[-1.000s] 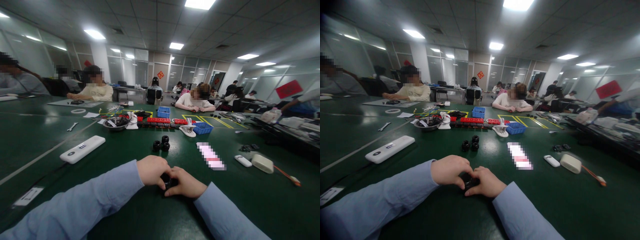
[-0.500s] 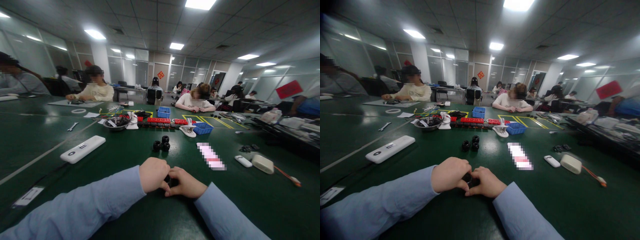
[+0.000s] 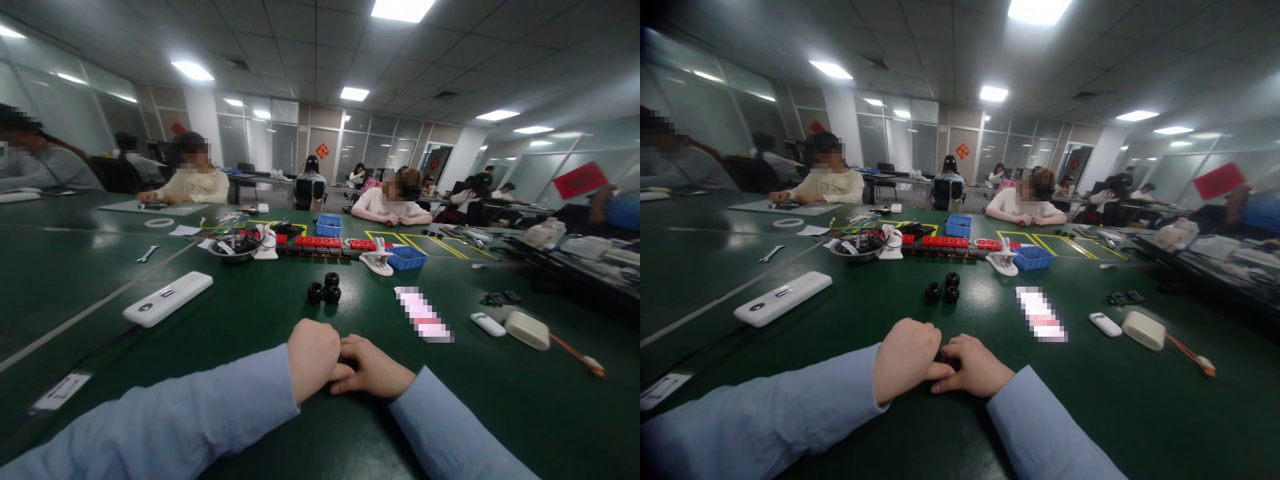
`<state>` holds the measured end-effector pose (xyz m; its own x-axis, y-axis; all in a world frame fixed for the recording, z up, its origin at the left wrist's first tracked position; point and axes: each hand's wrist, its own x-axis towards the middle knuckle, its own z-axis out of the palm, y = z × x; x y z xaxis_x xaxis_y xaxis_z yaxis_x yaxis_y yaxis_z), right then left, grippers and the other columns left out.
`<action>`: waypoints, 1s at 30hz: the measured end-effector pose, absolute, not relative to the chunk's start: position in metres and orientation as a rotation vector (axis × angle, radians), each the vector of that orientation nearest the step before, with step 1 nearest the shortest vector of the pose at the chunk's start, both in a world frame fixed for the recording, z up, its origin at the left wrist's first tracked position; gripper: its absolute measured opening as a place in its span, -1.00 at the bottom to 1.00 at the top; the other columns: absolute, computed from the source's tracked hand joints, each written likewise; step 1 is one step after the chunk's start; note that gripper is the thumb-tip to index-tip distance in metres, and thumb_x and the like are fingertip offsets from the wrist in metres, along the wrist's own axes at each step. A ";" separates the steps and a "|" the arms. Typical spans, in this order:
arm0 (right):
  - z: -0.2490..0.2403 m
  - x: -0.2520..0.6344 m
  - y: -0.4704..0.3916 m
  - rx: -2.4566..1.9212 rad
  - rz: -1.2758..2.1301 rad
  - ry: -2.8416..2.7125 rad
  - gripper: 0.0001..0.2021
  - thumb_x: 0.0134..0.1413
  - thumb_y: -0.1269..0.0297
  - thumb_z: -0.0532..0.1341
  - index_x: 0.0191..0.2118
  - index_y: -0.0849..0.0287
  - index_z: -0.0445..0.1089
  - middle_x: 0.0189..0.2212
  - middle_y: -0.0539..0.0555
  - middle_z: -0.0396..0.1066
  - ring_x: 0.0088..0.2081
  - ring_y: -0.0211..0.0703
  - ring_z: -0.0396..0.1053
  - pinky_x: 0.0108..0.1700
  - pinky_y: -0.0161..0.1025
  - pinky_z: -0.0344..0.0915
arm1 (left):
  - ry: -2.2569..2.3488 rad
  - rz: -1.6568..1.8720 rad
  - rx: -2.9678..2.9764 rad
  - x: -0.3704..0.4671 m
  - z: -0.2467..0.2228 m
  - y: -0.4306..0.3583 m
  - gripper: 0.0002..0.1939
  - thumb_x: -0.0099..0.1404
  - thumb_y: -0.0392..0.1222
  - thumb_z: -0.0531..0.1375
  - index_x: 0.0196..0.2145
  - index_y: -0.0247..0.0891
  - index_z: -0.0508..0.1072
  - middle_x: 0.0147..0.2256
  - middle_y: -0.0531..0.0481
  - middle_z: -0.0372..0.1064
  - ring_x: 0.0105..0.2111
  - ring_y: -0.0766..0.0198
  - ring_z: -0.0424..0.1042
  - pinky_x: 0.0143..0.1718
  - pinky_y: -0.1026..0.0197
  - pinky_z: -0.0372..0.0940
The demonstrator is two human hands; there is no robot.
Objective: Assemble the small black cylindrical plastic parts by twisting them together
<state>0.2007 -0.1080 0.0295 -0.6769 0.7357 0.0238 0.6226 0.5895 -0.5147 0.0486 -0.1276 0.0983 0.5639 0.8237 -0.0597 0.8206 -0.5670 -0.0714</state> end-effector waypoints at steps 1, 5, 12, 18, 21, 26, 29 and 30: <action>0.029 0.201 -0.108 -1.120 0.699 -2.584 -0.67 -0.22 0.04 0.34 -0.34 0.17 0.44 -0.36 0.03 0.38 -0.27 -0.10 0.28 -0.19 -0.22 0.16 | -1.462 0.116 -2.732 0.049 0.097 -0.128 -0.52 0.14 0.17 0.12 -0.40 -0.39 0.48 -0.39 -0.21 0.43 -0.39 0.04 0.45 -0.42 0.15 0.30; 0.029 0.201 -0.108 -1.108 0.684 -2.589 -0.66 -0.21 0.03 0.34 -0.34 0.17 0.44 -0.38 0.03 0.38 -0.29 -0.12 0.28 -0.22 -0.24 0.16 | -1.474 0.099 -2.703 0.048 0.093 -0.126 -0.35 0.15 0.31 -0.02 -0.41 -0.41 0.48 -0.41 -0.23 0.43 -0.40 0.01 0.45 -0.43 0.13 0.29; 0.031 0.201 -0.108 -1.130 0.692 -2.564 -0.69 -0.24 0.06 0.37 -0.42 0.19 0.40 -0.45 -0.01 0.35 -0.32 -0.16 0.26 -0.27 -0.28 0.14 | -1.460 0.142 -2.712 0.035 0.103 -0.121 -0.23 0.20 0.36 -0.19 -0.43 -0.40 0.48 -0.44 -0.24 0.43 -0.39 0.03 0.45 -0.43 0.15 0.27; 0.034 0.203 -0.109 -1.105 0.728 -2.576 -0.65 -0.23 0.05 0.36 -0.31 0.16 0.45 -0.39 0.01 0.35 -0.28 -0.14 0.27 -0.24 -0.25 0.16 | -1.210 0.115 -2.969 0.019 0.115 -0.106 -0.47 0.13 0.23 0.11 -0.15 -0.25 0.44 -0.26 -0.11 0.42 -0.27 0.11 0.41 -0.31 0.22 0.26; 0.034 0.204 -0.109 -1.077 0.736 -2.585 -0.64 -0.22 0.06 0.36 -0.25 0.12 0.46 -0.32 0.03 0.36 -0.23 -0.11 0.28 -0.18 -0.22 0.18 | -0.963 0.142 -3.181 0.016 0.117 -0.098 -0.56 0.06 0.03 0.26 -0.10 -0.15 0.42 -0.18 -0.02 0.38 -0.19 0.18 0.38 -0.22 0.26 0.25; 0.033 0.205 -0.109 -1.092 0.740 -2.571 -0.62 -0.24 0.08 0.36 -0.22 0.10 0.46 -0.27 0.03 0.36 -0.19 -0.07 0.28 -0.16 -0.19 0.19 | -0.734 0.173 -3.315 0.018 0.112 -0.088 -0.54 0.04 -0.14 0.30 -0.05 -0.11 0.40 -0.10 0.00 0.35 -0.09 0.18 0.32 -0.11 0.24 0.21; 0.032 0.206 -0.108 -1.099 0.761 -2.571 -0.62 -0.22 0.06 0.35 -0.21 0.09 0.46 -0.28 0.03 0.36 -0.19 -0.08 0.29 -0.15 -0.19 0.19 | -0.694 0.198 -3.342 0.020 0.108 -0.086 -0.58 0.06 -0.16 0.29 -0.07 -0.10 0.41 -0.12 0.00 0.36 -0.10 0.20 0.32 -0.11 0.25 0.21; 0.032 0.206 -0.108 -1.103 0.770 -2.571 -0.62 -0.22 0.06 0.35 -0.21 0.09 0.46 -0.28 0.03 0.36 -0.19 -0.08 0.29 -0.14 -0.19 0.19 | -0.690 0.204 -3.344 0.021 0.107 -0.086 -0.58 0.07 -0.16 0.29 -0.07 -0.11 0.42 -0.12 0.00 0.36 -0.11 0.20 0.33 -0.11 0.25 0.21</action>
<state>0.2057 -0.1084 0.0321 -0.6866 0.7269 0.0119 0.6007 0.5765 -0.5539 0.0207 -0.0856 0.1074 0.9132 0.3703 -0.1702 0.4033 -0.8815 0.2457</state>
